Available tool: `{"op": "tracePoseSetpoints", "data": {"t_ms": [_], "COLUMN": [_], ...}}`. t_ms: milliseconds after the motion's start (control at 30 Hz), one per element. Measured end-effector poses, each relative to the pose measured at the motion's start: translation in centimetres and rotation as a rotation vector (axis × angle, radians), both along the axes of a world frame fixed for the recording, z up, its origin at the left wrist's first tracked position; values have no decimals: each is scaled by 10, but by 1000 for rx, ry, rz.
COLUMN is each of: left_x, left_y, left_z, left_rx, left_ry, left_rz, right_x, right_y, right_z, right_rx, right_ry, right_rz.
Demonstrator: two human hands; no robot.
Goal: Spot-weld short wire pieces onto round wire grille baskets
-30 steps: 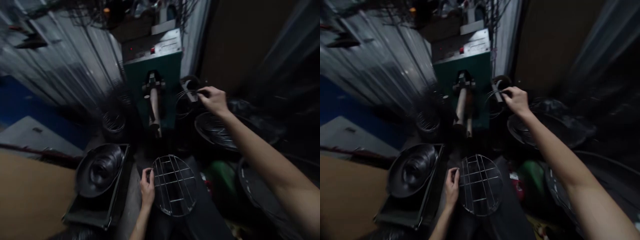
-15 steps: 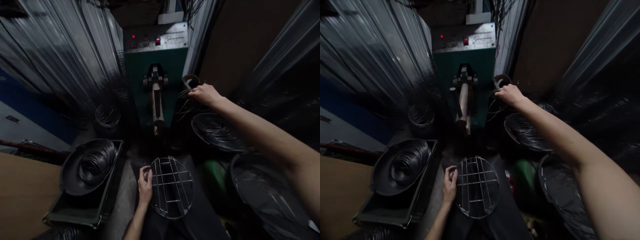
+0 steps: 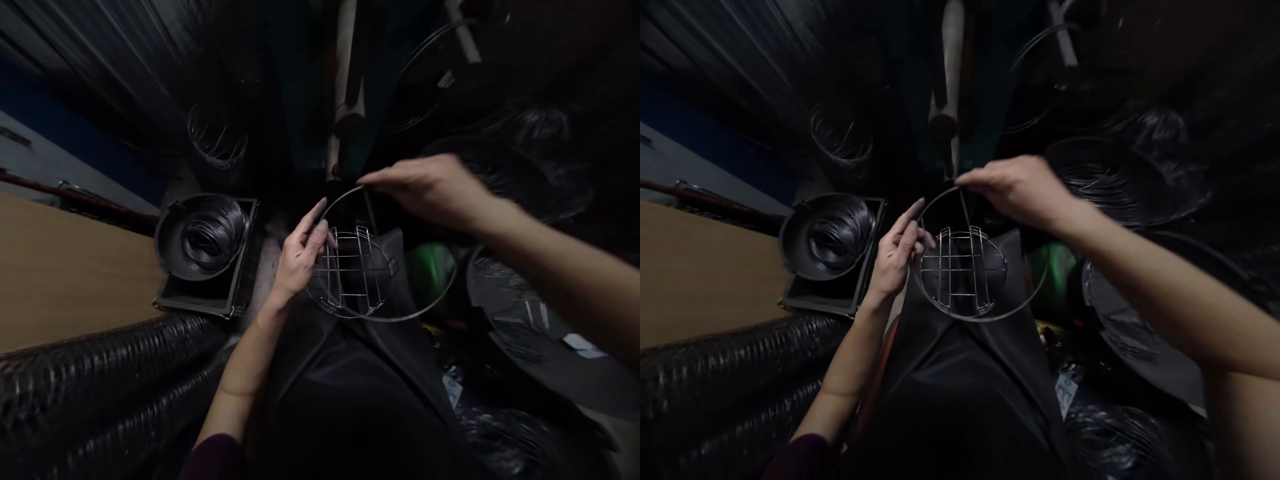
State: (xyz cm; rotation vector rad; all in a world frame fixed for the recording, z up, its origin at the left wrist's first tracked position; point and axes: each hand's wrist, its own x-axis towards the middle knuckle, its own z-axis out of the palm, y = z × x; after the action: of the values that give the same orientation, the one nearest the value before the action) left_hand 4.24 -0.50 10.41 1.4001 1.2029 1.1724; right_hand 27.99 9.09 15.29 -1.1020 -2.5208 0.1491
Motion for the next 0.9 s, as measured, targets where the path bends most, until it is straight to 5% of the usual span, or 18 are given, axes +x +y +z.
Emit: {"op": "tracePoseSetpoints", "data": {"t_ms": [100,233,367,633,900], "left_x": [-7,-10,-4,-6,1], "left_y": [-4,3,10,17,14], "left_z": [-31,-60,-56,-53,-66], "left_rx": [-92,-207,-296,-237,-102], "left_ry": [189,596,820,834,871], "left_rz": [141,183,147,130,110], "right_x": [-31,-45,-27,14,11], "right_y": [0,-1,-17,-81,-90], "right_z": [-51,-92,-107,-131,-134], "right_rx": [-320,-380,-337,-342,-378], "right_ry": [-64,-253,-190,153,192], "right_rz": [-32,-203,-277,-553,-611]}}
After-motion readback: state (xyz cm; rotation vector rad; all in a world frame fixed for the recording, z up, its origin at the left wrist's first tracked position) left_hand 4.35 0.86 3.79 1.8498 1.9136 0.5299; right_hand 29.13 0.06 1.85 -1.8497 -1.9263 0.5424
